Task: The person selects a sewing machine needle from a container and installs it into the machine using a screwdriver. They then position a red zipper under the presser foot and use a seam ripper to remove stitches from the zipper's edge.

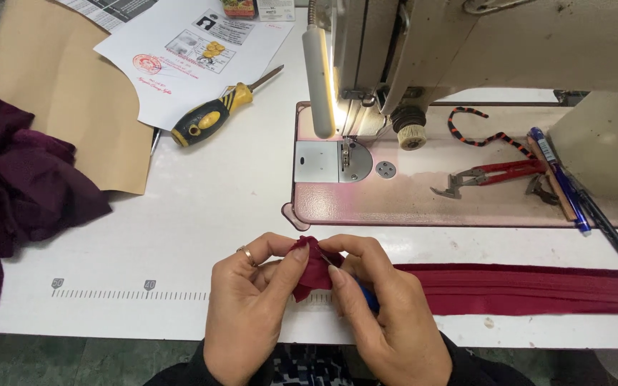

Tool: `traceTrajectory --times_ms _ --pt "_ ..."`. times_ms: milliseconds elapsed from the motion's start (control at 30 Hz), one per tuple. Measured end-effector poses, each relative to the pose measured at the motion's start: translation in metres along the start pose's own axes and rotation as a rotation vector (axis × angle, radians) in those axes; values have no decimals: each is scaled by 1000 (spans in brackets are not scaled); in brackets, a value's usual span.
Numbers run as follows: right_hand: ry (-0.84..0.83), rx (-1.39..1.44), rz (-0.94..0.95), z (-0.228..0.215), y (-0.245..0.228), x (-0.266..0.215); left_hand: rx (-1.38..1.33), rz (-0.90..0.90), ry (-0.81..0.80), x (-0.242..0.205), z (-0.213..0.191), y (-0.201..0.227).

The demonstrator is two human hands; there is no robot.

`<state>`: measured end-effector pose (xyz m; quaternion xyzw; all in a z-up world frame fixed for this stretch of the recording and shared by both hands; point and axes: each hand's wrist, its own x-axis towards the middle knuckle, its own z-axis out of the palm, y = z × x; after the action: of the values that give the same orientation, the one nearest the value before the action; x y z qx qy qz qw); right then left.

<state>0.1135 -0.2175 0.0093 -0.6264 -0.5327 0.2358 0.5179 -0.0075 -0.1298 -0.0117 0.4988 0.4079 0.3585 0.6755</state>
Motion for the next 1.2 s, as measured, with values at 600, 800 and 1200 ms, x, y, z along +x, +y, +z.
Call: traceTrajectory --times_ms 600,800,1200 --pt "237 127 207 -15 14 1 -84 -51 -7 3 9 -7" --pt "96 -86 200 -33 19 -2 -71 13 -14 7 11 -15" --pt "-4 -93 180 -51 32 5 -153 -25 -39 11 18 -28"
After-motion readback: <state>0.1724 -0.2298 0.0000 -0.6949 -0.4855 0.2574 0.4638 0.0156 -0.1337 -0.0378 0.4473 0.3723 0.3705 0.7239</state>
